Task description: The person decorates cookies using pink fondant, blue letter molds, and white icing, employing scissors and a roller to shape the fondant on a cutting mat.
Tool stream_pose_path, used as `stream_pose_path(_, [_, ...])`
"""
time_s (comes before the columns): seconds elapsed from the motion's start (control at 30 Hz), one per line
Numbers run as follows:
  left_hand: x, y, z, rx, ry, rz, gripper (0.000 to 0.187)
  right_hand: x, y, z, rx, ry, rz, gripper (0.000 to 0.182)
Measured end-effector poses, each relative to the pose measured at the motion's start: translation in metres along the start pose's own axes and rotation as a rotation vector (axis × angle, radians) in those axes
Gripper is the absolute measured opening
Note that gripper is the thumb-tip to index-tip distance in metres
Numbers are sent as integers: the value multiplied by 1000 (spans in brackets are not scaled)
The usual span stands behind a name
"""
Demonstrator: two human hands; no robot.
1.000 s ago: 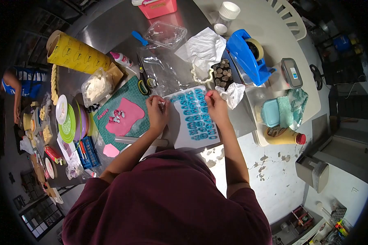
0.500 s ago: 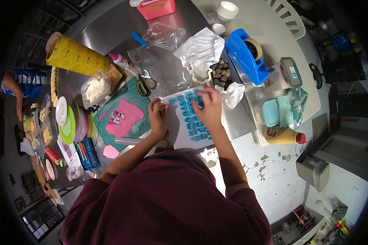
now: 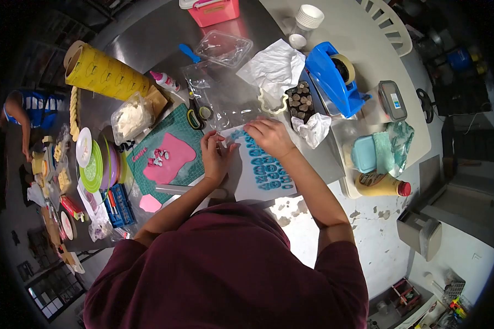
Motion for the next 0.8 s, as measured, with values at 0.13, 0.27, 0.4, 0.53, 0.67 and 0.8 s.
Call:
stream_pose_path(0.13, [4, 0, 3, -46, -21, 29, 26, 4, -4, 5, 137, 25, -32, 20])
stream_pose_path(0.27, [7, -1, 4, -26, 0, 34, 22, 6, -9, 4, 233, 37, -30, 21])
stream_pose_path(0.4, [17, -3, -5, -18, 97, -88, 16, 5, -5, -2, 222, 1, -45, 23])
stream_pose_path(0.53, [17, 2, -13, -45, 56, -72, 13, -15, 5, -11, 152, -253, -67, 41])
stream_pose_path(0.67, [15, 2, -15, -27, 48, -36, 13, -44, 14, -31, 14, -634, 20, 59])
stream_pose_path(0.8, [12, 3, -17, -37, 47, -85, 14, -72, 0, -67, -58, -843, 190, 65])
Point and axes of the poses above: each hand's wrist, its own z-axis towards the middle knuckle, its own y-axis out of the back of the hand, x = y × z, the point moved 10 cm from there along z, towards the middle knuckle, and after that the axes turned 13 degrees about -y, right-handed, at the moved point
